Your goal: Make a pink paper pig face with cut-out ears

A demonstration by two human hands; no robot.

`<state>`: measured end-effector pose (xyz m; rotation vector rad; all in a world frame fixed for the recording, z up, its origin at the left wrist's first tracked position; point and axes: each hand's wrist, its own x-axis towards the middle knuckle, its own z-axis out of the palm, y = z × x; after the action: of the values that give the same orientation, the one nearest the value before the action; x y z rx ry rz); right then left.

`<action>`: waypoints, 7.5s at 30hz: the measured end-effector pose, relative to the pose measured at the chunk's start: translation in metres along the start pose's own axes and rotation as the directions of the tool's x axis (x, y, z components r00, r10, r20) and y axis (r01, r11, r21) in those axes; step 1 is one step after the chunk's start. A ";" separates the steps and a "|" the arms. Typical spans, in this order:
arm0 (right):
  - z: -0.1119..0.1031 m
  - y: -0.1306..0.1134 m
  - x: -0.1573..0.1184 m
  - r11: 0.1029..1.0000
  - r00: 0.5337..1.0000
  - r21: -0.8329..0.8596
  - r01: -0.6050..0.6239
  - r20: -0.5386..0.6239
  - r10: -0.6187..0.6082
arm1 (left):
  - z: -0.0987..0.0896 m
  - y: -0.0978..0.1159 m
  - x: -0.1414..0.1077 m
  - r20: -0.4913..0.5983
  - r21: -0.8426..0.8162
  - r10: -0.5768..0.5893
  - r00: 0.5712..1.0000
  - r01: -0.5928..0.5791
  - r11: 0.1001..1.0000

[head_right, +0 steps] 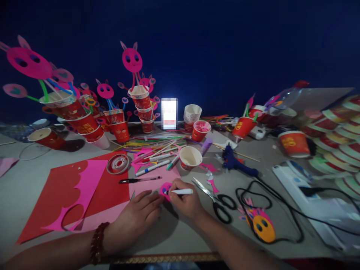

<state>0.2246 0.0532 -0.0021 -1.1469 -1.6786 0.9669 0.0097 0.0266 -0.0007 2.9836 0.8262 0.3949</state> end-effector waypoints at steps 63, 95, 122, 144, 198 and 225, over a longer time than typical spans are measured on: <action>0.003 0.010 -0.003 0.999 0.999 0.015 0.030 -0.046 -0.029 | 0.001 -0.001 0.000 -0.015 0.032 0.019 1.000 -0.018 0.999; 0.002 0.008 -0.003 0.999 0.999 0.033 0.017 -0.035 -0.016 | 0.000 0.000 0.001 -0.010 0.031 0.012 1.000 -0.011 0.999; 0.002 0.005 -0.003 1.000 0.998 0.023 0.003 -0.056 -0.002 | 0.002 -0.001 0.000 -0.001 0.019 0.013 1.000 -0.013 1.000; 0.002 0.009 -0.005 0.998 0.995 0.055 0.013 -0.099 -0.008 | 0.000 -0.001 0.001 0.009 0.018 0.021 1.000 -0.021 1.000; -0.013 0.005 -0.012 0.998 0.984 0.007 -0.061 -0.168 0.061 | 0.004 -0.002 -0.002 -0.006 -0.003 0.023 1.000 -0.023 1.000; -0.015 0.002 -0.007 0.996 0.994 -0.075 -0.043 -0.107 0.035 | 0.004 -0.001 0.002 -0.019 -0.054 0.025 1.000 -0.026 0.998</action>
<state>0.2407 0.0489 -0.0003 -1.2643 -1.6262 0.8571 0.0121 0.0293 -0.0044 2.9475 0.7662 0.4387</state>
